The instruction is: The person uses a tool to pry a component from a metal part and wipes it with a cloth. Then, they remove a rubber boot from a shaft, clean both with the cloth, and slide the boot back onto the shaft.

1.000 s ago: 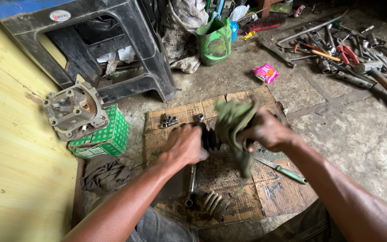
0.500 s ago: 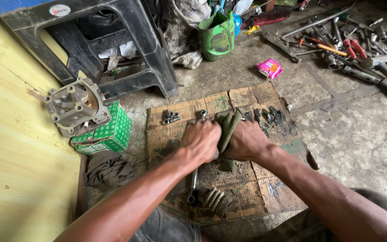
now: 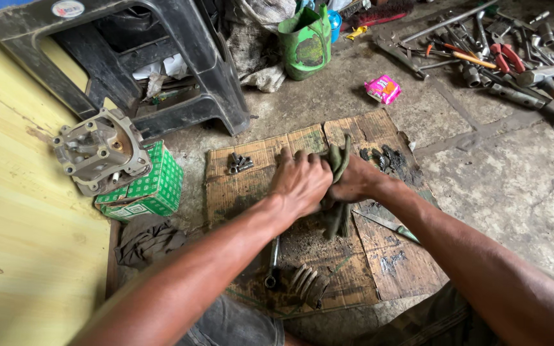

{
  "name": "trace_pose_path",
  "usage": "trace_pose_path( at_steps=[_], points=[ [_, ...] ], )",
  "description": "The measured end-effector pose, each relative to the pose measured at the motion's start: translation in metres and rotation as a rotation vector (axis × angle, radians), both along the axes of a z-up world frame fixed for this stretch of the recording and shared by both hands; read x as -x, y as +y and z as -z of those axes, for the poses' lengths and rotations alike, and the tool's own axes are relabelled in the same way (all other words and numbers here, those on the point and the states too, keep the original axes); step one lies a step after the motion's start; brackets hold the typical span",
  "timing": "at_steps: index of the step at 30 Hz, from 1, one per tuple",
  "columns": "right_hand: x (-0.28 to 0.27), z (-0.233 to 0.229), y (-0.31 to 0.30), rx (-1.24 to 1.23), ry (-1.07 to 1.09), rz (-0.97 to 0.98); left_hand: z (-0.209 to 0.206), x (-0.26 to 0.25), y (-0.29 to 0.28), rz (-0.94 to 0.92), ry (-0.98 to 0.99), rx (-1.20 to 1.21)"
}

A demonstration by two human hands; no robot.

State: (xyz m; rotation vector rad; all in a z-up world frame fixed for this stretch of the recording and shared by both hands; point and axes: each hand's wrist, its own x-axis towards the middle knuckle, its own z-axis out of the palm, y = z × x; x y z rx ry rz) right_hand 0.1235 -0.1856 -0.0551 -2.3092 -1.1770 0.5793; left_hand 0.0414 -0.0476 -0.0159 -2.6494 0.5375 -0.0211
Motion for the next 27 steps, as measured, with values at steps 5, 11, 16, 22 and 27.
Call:
trace_pose_path(
  at_steps=[5,11,16,22,27],
  points=[
    [0.026,-0.028,-0.001,0.261,-0.027,0.098,-0.017,-0.004,-0.010,-0.442,0.353,0.416],
    [0.041,-0.022,0.008,0.216,-0.476,0.083,-0.018,-0.017,0.019,-0.658,0.639,0.615],
    [0.048,-0.008,0.001,0.057,-0.781,0.010,0.016,-0.020,0.071,-0.902,1.298,1.560],
    [0.060,-0.016,0.005,0.105,-0.773,-0.032,0.003,-0.018,0.062,-0.961,1.435,1.312],
    [0.043,-0.029,0.002,0.081,-0.730,0.122,-0.024,-0.022,0.009,-0.829,0.724,0.678]
  ],
)
